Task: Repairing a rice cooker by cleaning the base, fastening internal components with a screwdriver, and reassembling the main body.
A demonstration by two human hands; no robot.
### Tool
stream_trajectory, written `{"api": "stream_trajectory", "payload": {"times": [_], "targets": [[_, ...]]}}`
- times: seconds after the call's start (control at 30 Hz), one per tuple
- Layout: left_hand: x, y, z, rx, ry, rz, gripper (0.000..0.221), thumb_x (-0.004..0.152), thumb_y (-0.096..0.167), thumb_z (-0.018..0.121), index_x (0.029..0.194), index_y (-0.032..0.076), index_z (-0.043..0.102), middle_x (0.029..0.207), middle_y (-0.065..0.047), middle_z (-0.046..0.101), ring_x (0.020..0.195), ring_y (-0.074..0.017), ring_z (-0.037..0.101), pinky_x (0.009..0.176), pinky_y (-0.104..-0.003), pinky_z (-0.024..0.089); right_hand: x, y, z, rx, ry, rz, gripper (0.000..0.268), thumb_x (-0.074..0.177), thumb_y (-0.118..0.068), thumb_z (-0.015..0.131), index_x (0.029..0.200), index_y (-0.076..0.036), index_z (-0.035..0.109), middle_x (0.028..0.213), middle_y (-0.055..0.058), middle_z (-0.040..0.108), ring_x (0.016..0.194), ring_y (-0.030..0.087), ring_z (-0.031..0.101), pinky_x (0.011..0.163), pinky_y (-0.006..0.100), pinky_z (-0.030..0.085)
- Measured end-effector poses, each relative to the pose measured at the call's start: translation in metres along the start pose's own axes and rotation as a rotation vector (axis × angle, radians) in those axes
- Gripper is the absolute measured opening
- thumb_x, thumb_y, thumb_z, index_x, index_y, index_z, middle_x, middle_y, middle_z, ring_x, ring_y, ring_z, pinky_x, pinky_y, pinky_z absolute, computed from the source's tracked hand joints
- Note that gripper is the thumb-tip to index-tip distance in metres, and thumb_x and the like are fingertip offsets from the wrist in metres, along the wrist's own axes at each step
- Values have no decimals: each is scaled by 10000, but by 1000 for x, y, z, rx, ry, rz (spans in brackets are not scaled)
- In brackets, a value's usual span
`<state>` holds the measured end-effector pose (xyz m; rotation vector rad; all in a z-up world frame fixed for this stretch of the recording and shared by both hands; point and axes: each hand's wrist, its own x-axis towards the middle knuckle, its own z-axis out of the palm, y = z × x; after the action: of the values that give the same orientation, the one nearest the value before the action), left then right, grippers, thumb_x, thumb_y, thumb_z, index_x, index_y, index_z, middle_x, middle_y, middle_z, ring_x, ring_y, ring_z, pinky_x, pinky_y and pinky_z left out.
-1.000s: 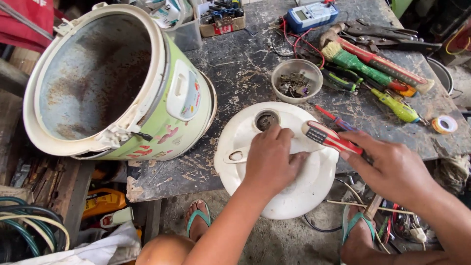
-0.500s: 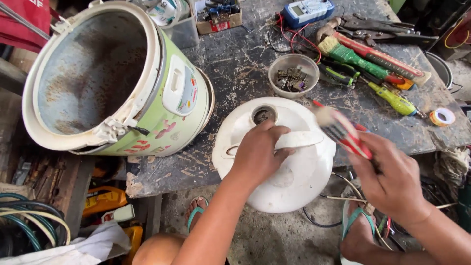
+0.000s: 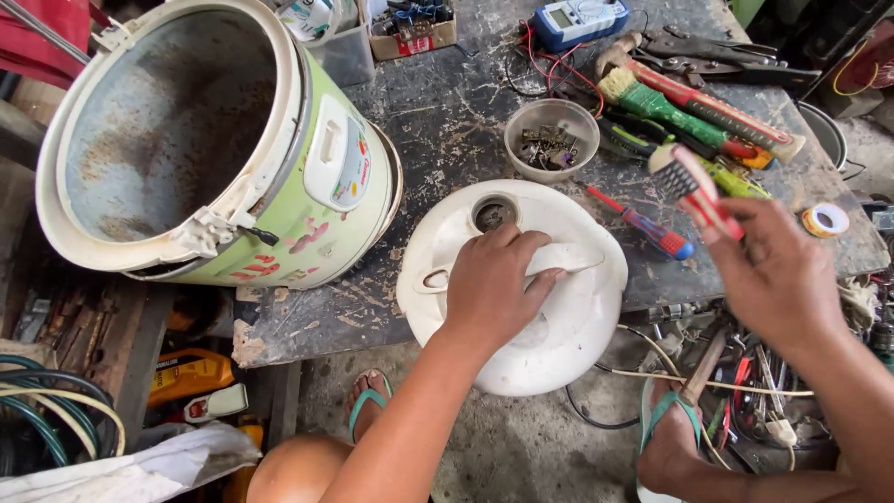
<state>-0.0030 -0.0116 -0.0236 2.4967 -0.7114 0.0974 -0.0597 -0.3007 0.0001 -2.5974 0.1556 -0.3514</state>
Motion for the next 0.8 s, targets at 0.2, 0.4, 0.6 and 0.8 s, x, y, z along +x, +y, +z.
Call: {"api": "stream_trajectory", "payload": {"times": [0.2, 0.4, 0.6, 0.8], "targets": [[1, 6, 5, 79, 18, 15, 341, 956, 390, 685, 1143, 112, 625, 1133, -85, 612, 998, -298, 617, 865, -446, 474, 61, 55, -1, -29, 134, 149, 302, 1111, -256, 731, 1341, -61, 724, 835, 96, 650, 679, 238, 557, 593, 416, 419], [-1, 0, 6, -61, 44, -26, 412, 917, 395, 744, 1140, 71, 623, 1129, -97, 573, 999, -311, 606, 880, -452, 483, 109, 78, 13, -60, 199, 71, 370, 1067, -325, 816, 1357, -103, 757, 891, 74, 622, 763, 251, 546, 618, 436, 428], [-5, -8, -12, 14, 3, 60, 377, 897, 302, 784, 1160, 69, 647, 1098, -78, 568, 1015, -333, 568, 905, -491, 479, 137, 97, 36, -148, 302, -191, 296, 1104, -169, 761, 1383, -71, 779, 969, 116, 707, 820, 333, 654, 647, 496, 470], [-15, -25, -33, 108, -12, 55, 452, 860, 352, 796, 1215, 94, 685, 1180, -69, 592, 1064, -300, 627, 1118, -523, 371, 142, 100, 53, -380, 284, -275, 466, 1027, -245, 703, 1457, -70, 747, 1214, 217, 677, 1126, 457, 608, 904, 577, 434]]}}
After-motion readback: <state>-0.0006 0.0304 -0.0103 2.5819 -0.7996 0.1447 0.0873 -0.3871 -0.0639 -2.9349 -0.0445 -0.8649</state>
